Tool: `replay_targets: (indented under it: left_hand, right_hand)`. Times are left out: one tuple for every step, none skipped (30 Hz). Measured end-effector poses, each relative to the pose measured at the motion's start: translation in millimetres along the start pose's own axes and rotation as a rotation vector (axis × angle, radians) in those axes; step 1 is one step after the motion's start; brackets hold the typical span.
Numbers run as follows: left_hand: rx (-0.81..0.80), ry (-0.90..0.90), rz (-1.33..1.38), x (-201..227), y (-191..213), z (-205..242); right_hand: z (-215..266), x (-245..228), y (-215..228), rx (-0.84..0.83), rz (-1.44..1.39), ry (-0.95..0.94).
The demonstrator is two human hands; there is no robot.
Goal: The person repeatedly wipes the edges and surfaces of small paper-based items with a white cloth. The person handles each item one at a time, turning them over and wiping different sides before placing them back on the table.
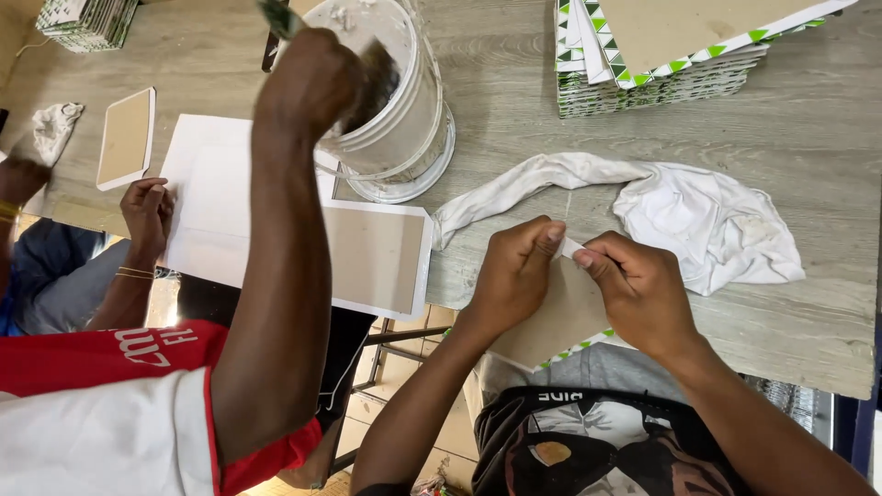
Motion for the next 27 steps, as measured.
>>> replay_targets:
  left_hand:
    - [-0.047, 0.122, 0.155, -11, -3, 2]
    - [-0.048, 0.117, 0.156, -3, -1, 0]
    - [-0.079, 0.024, 0.044, 10, 0, -1]
    - [-0.112, -0.066, -0.069, 23, 0, 0]
    - [-0.116, -0.067, -0.068, 23, 0, -1]
    - [-0.071, -0.110, -0.135, 25, 3, -3]
    - [-0.027, -0.153, -0.201, 26, 7, -4]
    - [-0.027, -0.150, -0.202, 18, 17, -6]
    - [0.060, -0.183, -0.190, 14, 33, -10]
    - [0.146, -0.221, -0.175, 10, 49, -16]
    - [0.143, -0.224, -0.172, 5, 55, -17]
    - [0.302, -0.091, -0.171, -11, 75, -20]
    - [0.459, 0.046, -0.167, -29, 95, -20]
    - [0.454, 0.053, -0.164, -16, 100, -25]
    - [0.564, 0.101, -0.096, -8, 115, -28]
    - [0.671, 0.145, -0.026, 0, 129, -32]
    - [0.666, 0.149, -0.023, -2, 126, -30]
    - [0.642, 0.167, 0.004, -6, 124, -29]
    - [0.619, 0.185, 0.031, -10, 122, -28]
    - [0.619, 0.185, 0.029, -8, 119, -24]
    - [0.569, 0.181, 0.006, -6, 112, -22]
    - [0.515, 0.177, -0.013, -4, 104, -21]
    - [0.512, 0.178, -0.013, -12, 101, -16]
    - [0.494, 0.173, 0.016, -19, 96, -13]
    - [0.475, 0.168, 0.044, -26, 91, -10]
    - [0.485, 0.165, 0.045, -25, 93, -9]
    - [0.520, 0.174, 0.046, -25, 97, -7]
  right_hand:
    - [0, -4, 1, -0.004, 0.000, 0.007]
    - [-2, -12, 1, 0.000, 0.000, 0.010]
    - [-4, -19, 0, -0.011, -0.016, 0.013]
    - [-5, -26, -1, -0.023, -0.031, 0.011]
    - [-4, -21, 0, -0.019, -0.031, 0.010]
    - [-3, -17, -2, -0.047, -0.033, 0.014]
    - [-2, -12, -4, -0.074, -0.035, 0.019]
    - [-5, -5, 6, -0.076, -0.035, 0.017]
    - [-6, 13, 7, -0.186, 0.158, -0.042]
    - [-6, 32, 12, -0.288, 0.351, -0.100]
    - [-6, 37, 17, -0.284, 0.352, -0.100]
    - [-9, 44, 26, -0.217, 0.190, -0.189]
    - [-12, 52, 35, -0.150, 0.027, -0.275]
    - [-10, 53, 33, -0.148, 0.031, -0.283]
    - [-11, 50, 36, -0.070, -0.138, -0.275]
    - [-13, 48, 39, 0.013, -0.308, -0.262]
    - [-12, 44, 38, 0.018, -0.304, -0.265]
    - [-15, 35, 36, 0.038, -0.296, -0.208]
    - [-17, 25, 35, 0.058, -0.287, -0.152]
    - [-22, 17, 29, 0.056, -0.288, -0.153]
    - [-28, 9, 25, 0.060, -0.264, -0.150]
    - [-33, 0, 22, 0.068, -0.238, -0.147]
    - [-35, 21, 19, 0.071, -0.237, -0.149]
    - [-40, 34, 17, 0.074, -0.182, -0.064]
    - [-44, 47, 15, 0.076, -0.127, 0.021]
    - [-44, 36, 9, 0.069, -0.126, 0.030]
    - [-44, 23, 7, 0.108, -0.084, 0.061]
Point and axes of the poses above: each hand's wrist, its own z-axis away from the middle knuckle, its own y-axis out of the back of the hand, x = y × z, the point moved 9 cm from there along -z, towards the middle knuckle, and after that the axes turned 14 degrees about x, right-handed, at the moved point
